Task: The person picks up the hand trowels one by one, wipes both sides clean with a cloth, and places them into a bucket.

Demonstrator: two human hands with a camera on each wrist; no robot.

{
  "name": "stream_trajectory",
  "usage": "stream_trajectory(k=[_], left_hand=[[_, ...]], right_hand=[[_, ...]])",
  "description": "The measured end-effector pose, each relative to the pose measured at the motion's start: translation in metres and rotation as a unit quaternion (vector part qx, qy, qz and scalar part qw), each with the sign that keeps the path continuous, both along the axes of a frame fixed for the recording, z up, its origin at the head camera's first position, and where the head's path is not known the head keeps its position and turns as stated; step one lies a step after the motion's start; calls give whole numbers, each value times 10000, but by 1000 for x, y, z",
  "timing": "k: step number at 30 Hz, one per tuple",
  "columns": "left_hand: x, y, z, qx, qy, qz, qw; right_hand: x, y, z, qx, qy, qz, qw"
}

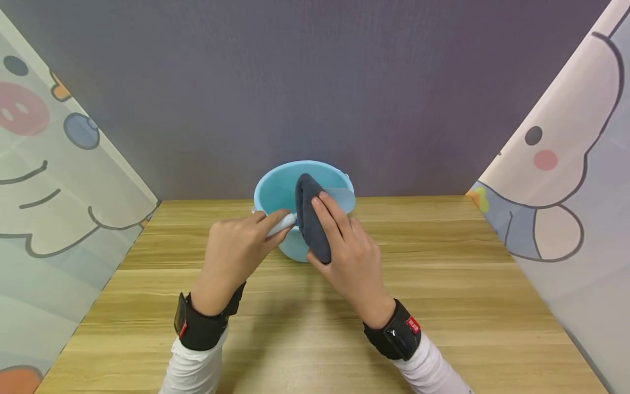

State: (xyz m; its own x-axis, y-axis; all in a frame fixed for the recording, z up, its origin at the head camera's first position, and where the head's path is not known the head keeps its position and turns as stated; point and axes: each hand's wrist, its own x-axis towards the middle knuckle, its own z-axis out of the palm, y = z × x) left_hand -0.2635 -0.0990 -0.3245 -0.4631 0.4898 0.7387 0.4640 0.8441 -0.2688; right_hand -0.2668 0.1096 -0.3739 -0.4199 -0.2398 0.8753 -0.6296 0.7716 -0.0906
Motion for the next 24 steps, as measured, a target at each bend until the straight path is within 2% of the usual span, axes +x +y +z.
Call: stream_trajectory(k=[24], left_hand=[[1, -2, 0, 55, 72, 2, 10000]], right_hand=[[0, 2, -1, -11, 41, -56, 10000]])
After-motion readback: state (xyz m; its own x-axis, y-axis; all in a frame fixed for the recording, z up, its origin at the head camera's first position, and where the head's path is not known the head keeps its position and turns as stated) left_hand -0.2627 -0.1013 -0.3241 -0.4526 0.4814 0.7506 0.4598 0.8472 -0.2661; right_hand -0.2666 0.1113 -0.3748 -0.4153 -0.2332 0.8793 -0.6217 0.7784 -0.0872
